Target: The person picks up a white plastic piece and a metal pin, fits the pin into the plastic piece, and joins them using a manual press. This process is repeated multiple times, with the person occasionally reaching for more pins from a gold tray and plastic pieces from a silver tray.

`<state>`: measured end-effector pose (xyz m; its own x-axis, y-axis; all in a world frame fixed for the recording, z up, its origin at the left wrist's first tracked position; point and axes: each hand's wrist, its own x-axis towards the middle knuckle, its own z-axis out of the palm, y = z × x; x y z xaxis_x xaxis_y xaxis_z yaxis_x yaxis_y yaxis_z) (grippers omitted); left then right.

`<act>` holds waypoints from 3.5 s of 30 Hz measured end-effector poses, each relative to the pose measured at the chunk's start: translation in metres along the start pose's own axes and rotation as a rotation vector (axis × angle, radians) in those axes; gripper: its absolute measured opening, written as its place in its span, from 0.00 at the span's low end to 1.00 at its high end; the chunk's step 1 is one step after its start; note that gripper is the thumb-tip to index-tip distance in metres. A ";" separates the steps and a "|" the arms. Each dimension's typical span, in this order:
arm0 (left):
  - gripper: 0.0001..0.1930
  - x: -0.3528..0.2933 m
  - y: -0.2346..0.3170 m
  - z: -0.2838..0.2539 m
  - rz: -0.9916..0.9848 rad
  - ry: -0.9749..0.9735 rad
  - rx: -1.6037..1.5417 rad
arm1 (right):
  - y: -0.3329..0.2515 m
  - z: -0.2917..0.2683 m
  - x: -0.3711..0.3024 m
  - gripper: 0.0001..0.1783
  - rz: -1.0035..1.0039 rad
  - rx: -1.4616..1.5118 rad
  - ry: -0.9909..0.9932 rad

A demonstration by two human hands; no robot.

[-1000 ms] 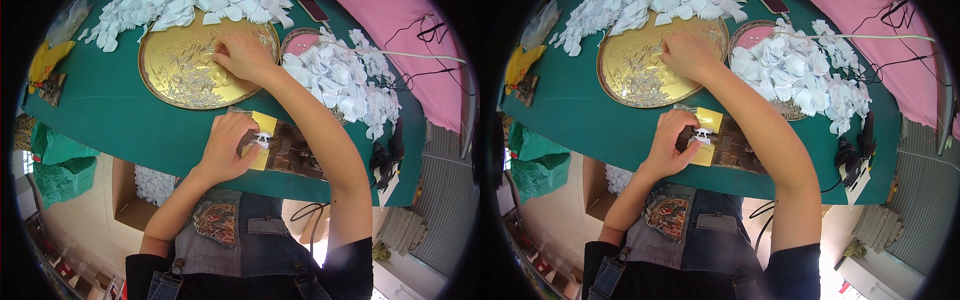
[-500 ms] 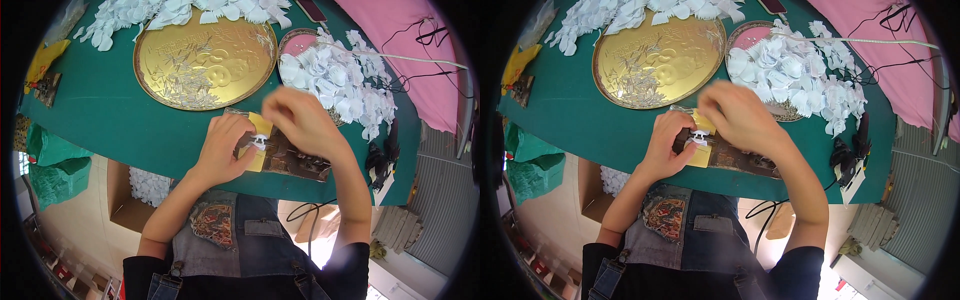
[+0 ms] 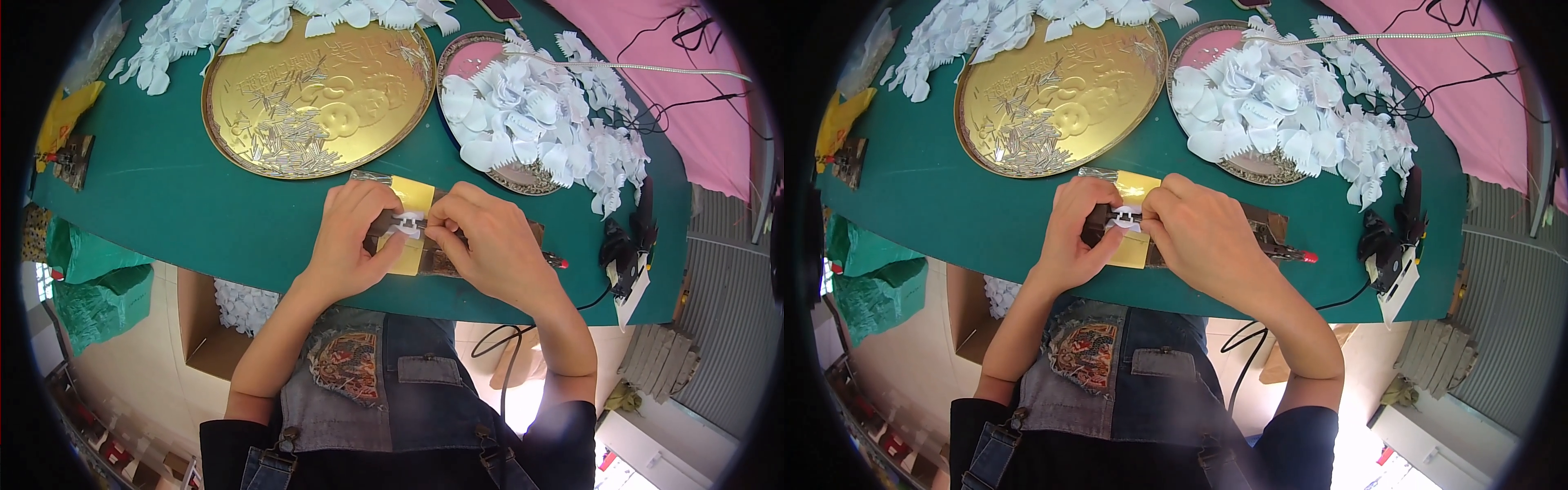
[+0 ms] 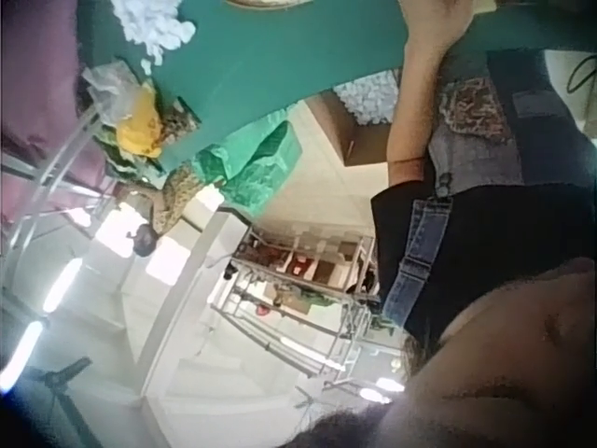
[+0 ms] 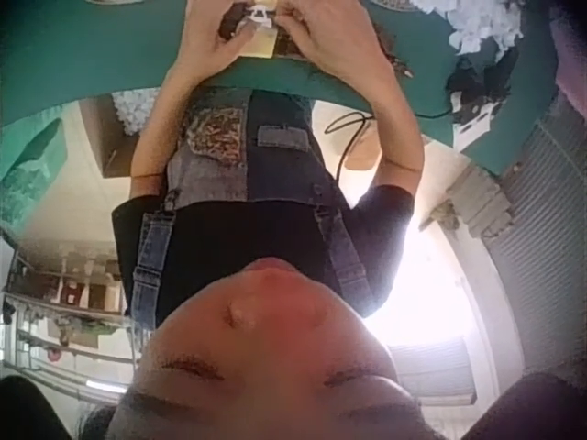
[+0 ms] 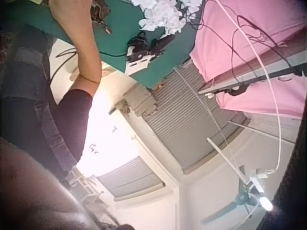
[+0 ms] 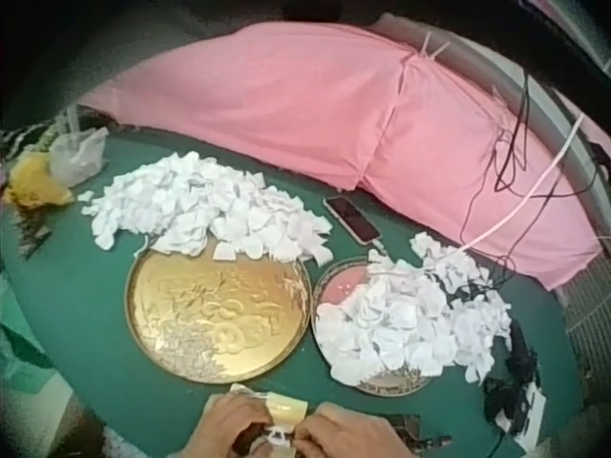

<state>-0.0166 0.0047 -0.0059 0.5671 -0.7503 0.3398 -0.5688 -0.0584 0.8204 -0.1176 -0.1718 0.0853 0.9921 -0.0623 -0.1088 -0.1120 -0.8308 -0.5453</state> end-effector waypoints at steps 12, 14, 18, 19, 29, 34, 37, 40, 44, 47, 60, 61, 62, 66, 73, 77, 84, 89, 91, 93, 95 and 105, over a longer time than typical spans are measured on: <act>0.14 0.020 -0.007 -0.020 0.054 -0.195 -0.104 | 0.001 -0.010 -0.008 0.06 0.075 0.093 0.102; 0.13 0.024 -0.008 -0.023 0.064 -0.239 -0.096 | 0.012 -0.023 -0.015 0.05 0.192 0.180 0.181; 0.12 0.030 -0.009 -0.023 0.075 -0.301 -0.102 | 0.064 -0.047 -0.028 0.06 0.410 0.025 0.398; 0.12 0.032 -0.008 -0.023 0.069 -0.315 -0.104 | 0.076 -0.054 -0.031 0.08 0.476 -0.064 0.416; 0.10 0.030 -0.009 -0.018 0.077 -0.275 -0.127 | 0.135 -0.036 -0.014 0.08 0.474 -0.202 0.340; 0.10 0.029 -0.010 -0.019 0.068 -0.280 -0.132 | 0.136 -0.039 -0.015 0.08 0.457 -0.173 0.357; 0.10 0.029 -0.010 -0.018 0.072 -0.270 -0.137 | 0.139 -0.046 -0.025 0.08 0.509 0.092 0.421; 0.10 0.029 -0.009 -0.019 0.064 -0.273 -0.125 | 0.124 -0.047 -0.027 0.07 0.554 0.389 0.484; 0.10 0.029 -0.009 -0.018 0.067 -0.261 -0.120 | 0.089 -0.037 -0.021 0.05 0.407 0.668 0.367; 0.09 0.028 -0.010 -0.018 0.067 -0.242 -0.136 | 0.060 -0.024 -0.008 0.08 0.269 0.718 0.228; 0.11 0.026 -0.015 -0.017 0.079 -0.259 -0.107 | 0.001 0.016 0.007 0.06 0.164 0.516 0.101; 0.11 0.026 -0.015 -0.017 0.081 -0.255 -0.110 | -0.002 0.016 0.007 0.06 0.166 0.515 0.100; 0.11 0.026 -0.015 -0.016 0.080 -0.254 -0.112 | -0.006 0.016 0.007 0.06 0.144 0.452 0.137; 0.12 0.026 -0.015 -0.017 0.076 -0.270 -0.101 | -0.016 0.017 0.005 0.06 0.145 0.315 0.199; 0.12 0.025 -0.014 -0.019 0.051 -0.294 -0.095 | -0.016 0.019 0.004 0.06 0.120 0.269 0.218; 0.11 0.025 -0.014 -0.017 0.093 -0.256 -0.092 | -0.013 0.025 0.000 0.07 0.062 0.234 0.242; 0.10 0.026 -0.011 -0.019 0.059 -0.288 -0.122 | 0.009 0.041 -0.011 0.13 -0.317 -0.048 0.385; 0.10 0.025 -0.011 -0.020 0.053 -0.280 -0.123 | 0.020 0.043 -0.009 0.12 -0.391 -0.075 0.392; 0.10 0.025 -0.012 -0.019 0.067 -0.270 -0.100 | 0.019 0.042 -0.008 0.11 -0.382 -0.067 0.377; 0.10 0.025 -0.012 -0.020 0.070 -0.278 -0.101 | 0.018 0.039 -0.007 0.08 -0.362 -0.059 0.356; 0.10 0.026 -0.012 -0.019 0.076 -0.288 -0.104 | 0.018 0.034 -0.007 0.09 -0.342 -0.051 0.324; 0.10 0.026 -0.010 -0.013 0.127 -0.201 -0.103 | 0.020 0.014 -0.027 0.16 -0.252 -0.076 0.499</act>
<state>0.0109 -0.0056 0.0007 0.3589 -0.8639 0.3534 -0.5589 0.1043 0.8227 -0.1476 -0.1788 0.0660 0.8963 -0.0957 0.4331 0.1176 -0.8902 -0.4401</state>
